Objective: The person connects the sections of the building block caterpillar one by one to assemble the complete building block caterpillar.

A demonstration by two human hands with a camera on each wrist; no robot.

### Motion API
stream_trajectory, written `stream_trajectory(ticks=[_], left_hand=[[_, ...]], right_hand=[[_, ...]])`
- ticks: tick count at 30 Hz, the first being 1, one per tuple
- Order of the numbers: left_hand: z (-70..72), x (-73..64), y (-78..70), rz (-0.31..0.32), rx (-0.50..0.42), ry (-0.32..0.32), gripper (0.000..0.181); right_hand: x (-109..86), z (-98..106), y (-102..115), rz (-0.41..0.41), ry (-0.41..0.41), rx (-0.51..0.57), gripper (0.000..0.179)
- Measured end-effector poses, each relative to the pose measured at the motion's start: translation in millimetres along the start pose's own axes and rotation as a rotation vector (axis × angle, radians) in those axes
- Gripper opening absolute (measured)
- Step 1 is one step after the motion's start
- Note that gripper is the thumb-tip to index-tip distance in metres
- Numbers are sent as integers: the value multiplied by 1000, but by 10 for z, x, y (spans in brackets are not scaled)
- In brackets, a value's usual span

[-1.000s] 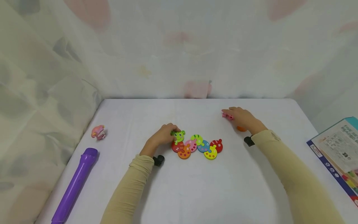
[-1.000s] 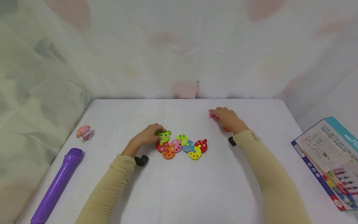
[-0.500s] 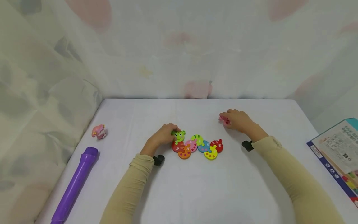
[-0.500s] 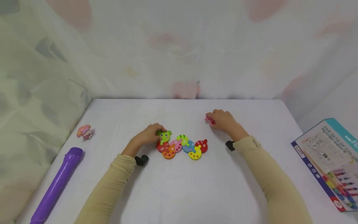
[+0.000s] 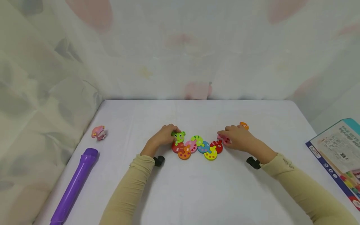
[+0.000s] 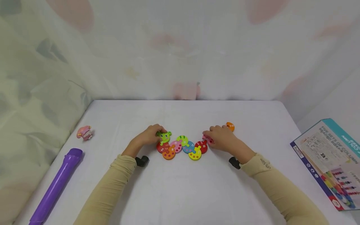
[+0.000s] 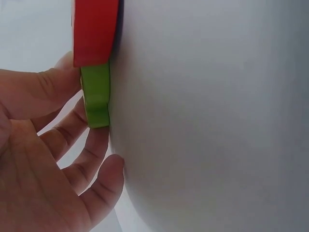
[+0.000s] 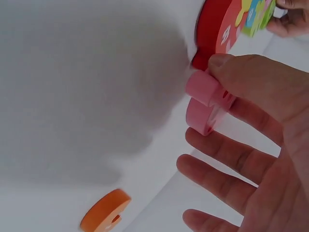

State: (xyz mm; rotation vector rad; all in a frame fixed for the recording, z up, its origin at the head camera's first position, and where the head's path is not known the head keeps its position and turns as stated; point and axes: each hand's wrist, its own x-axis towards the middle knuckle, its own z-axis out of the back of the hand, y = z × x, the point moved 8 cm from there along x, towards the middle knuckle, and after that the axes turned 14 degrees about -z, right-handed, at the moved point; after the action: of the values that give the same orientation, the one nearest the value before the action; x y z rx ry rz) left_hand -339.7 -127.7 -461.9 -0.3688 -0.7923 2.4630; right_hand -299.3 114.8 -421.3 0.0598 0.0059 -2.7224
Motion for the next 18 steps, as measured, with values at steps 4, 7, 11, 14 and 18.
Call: stream_trajectory(ticks=[4,7,11,14,18], left_hand=[[-10,6,10,-5,4,1,32],[-17,7,18,-5,6,0,32],[-16,6,14,-7,7,-2,32],[-8,7,5,-11,8,-4,33],[2,4,-4,-13,13,-4,33]], right_hand=[[2,-44,55,4,24,-35,45],[8,-66,80,-2,37,-49,46],[3,-70,108,-8,62,-51,46],[-3,-73,103,-11,89,-42,48],[-9,-49,3,-52,117,28,53]])
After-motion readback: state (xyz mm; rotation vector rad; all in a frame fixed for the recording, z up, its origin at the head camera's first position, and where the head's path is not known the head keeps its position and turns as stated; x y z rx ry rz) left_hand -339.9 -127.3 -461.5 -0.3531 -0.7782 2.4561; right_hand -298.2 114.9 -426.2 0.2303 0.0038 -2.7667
